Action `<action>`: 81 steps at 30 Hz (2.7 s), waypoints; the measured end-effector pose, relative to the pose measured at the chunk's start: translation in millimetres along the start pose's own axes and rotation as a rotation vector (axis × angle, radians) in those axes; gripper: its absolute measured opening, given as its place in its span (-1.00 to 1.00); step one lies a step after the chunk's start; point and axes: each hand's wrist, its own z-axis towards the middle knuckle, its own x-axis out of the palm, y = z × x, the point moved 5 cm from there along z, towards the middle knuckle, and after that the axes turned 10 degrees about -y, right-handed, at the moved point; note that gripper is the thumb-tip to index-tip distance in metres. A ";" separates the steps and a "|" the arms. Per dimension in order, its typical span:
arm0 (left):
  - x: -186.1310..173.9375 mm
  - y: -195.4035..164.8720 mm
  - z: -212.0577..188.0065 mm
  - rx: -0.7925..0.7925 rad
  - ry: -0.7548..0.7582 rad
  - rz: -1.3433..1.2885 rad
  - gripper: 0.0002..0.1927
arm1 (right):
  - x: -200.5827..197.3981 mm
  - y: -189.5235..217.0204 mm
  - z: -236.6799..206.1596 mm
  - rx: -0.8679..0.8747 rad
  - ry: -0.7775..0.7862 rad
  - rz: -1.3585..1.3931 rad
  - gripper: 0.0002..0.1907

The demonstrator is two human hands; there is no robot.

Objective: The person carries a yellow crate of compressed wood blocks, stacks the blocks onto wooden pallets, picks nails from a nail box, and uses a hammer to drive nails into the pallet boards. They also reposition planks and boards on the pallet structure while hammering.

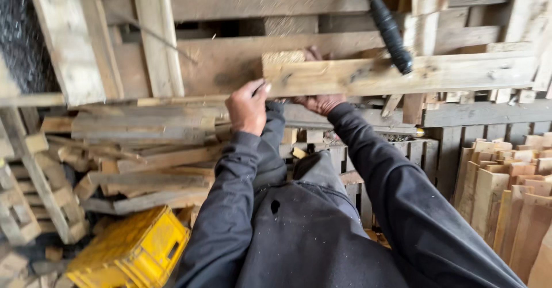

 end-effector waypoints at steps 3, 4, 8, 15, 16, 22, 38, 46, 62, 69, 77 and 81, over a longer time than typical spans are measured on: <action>2.5 2.7 1.3 -0.075 0.042 -0.012 -0.70 | -9.6 0.2 1.5 -0.012 0.019 0.042 -0.02; 3.0 5.7 1.4 -0.074 0.049 0.015 -0.68 | -11.8 -0.7 1.9 0.019 0.010 0.065 -0.02; 5.3 41.2 -1.0 -0.308 0.162 -0.147 -0.58 | -13.7 -2.2 -7.7 0.037 -0.002 -0.048 -0.28; 6.4 94.3 7.2 -1.404 0.124 -1.313 -0.73 | -54.3 28.2 -75.1 0.066 0.231 0.021 -0.35; 7.2 92.1 13.8 -1.446 0.114 -1.303 -0.75 | -77.6 41.6 -80.4 -0.049 0.094 0.069 -0.36; 35.5 21.3 68.5 -1.280 0.396 -1.347 -0.70 | -166.6 14.9 -64.4 0.345 -0.215 0.259 -0.51; 76.4 -19.0 107.6 -1.088 0.778 -1.306 -0.89 | -90.8 -163.9 7.0 0.803 0.383 -0.260 -0.59; 42.1 -15.0 74.6 -0.963 0.682 -1.338 -0.94 | -122.7 -132.8 14.3 0.880 0.229 0.018 -0.65; 41.9 -17.1 2.3 -0.165 0.293 -0.513 -0.85 | -89.7 89.4 -203.5 1.222 -0.082 0.890 -0.69; 52.9 -28.4 8.0 0.169 0.310 -0.360 -0.88 | -69.3 69.1 -201.9 1.075 -0.062 0.634 -0.55; 51.3 -34.9 9.3 0.394 0.363 -0.288 -0.86 | -104.2 93.4 -194.0 1.239 -0.050 0.727 -0.61; 53.5 -32.0 7.6 0.346 0.443 -0.365 -0.87 | -123.3 112.4 -183.4 0.962 -0.197 0.844 -0.59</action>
